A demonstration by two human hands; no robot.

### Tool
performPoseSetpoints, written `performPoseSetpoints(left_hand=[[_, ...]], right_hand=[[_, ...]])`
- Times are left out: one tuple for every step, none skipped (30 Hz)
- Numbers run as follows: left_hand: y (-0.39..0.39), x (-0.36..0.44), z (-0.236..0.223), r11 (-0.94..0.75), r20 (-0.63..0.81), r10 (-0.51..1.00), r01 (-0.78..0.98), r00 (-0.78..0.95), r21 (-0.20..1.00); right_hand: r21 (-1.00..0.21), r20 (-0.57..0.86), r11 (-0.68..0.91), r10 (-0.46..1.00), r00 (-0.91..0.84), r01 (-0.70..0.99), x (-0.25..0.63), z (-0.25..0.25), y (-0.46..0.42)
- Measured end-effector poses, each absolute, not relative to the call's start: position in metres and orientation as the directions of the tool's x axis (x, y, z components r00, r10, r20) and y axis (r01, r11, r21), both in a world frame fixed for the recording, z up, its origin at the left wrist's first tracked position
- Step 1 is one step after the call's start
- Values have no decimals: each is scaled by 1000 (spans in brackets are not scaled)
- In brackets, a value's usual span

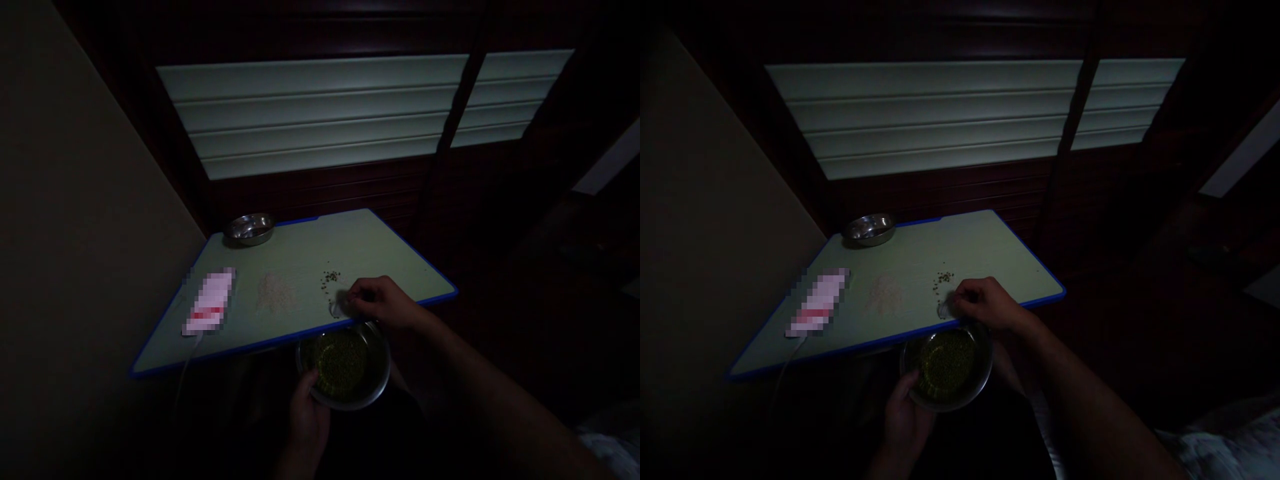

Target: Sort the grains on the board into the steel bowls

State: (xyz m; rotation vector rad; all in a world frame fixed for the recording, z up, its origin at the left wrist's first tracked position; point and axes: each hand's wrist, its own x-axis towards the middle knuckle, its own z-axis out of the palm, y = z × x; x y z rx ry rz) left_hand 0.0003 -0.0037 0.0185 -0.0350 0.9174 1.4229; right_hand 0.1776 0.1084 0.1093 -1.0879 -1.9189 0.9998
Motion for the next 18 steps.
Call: performPoseSetpoints(left_hand=[[-4,0,18,205,-553,824,-846,-121,492],[-3,0,18,202,-548,827,-846,-122,493],[-3,1,18,200,-545,830,-847,-121,493],[-3,1,18,202,-542,832,-846,-117,493],[-3,1,17,205,-541,833,-846,-114,493],[-3,1,17,206,-541,834,-844,-114,495],[-3,1,17,204,-541,833,-843,-117,497],[-3,1,17,202,-540,833,-844,-120,498],[-3,1,18,199,-542,831,-846,-122,495],[-4,1,18,197,-546,829,-849,-123,490],[-4,1,19,197,-552,825,-853,-121,482],[-4,1,20,199,-559,820,-857,-119,475],[-4,1,20,202,-566,816,-859,-118,470],[-4,1,21,201,-573,810,-861,-123,468],[-4,1,22,196,-578,806,-862,-130,468],[-4,2,22,191,-579,804,-863,-135,467],[-5,2,23,187,-578,804,-865,-137,465],[-5,2,23,186,-578,805,-867,-135,462]], right_hand=[[-869,201,354,891,-408,346,176,109,107],[-868,202,360,886,-418,342,175,109,105],[-868,202,362,883,-424,340,173,109,104],[-867,201,363,882,-426,341,172,109,102],[-865,200,363,882,-428,345,171,109,101],[-863,201,366,881,-429,348,171,109,100],[-862,202,369,880,-431,348,170,109,99],[-862,203,370,878,-433,347,170,109,99],[-864,202,368,878,-434,343,169,109,98],[-866,200,364,880,-432,341,169,109,99],[-866,201,361,886,-419,347,169,109,99],[-863,205,356,895,-396,359,168,109,100],[-857,209,351,906,-368,377,168,110,102],[-849,214,345,917,-337,400,168,110,103],[-840,216,337,927,-308,424,167,110,105],[-832,216,326,935,-280,448,167,109,106],[-826,213,314,943,-256,468,167,109,108],[-820,212,302,949,-233,486,167,109,109]])
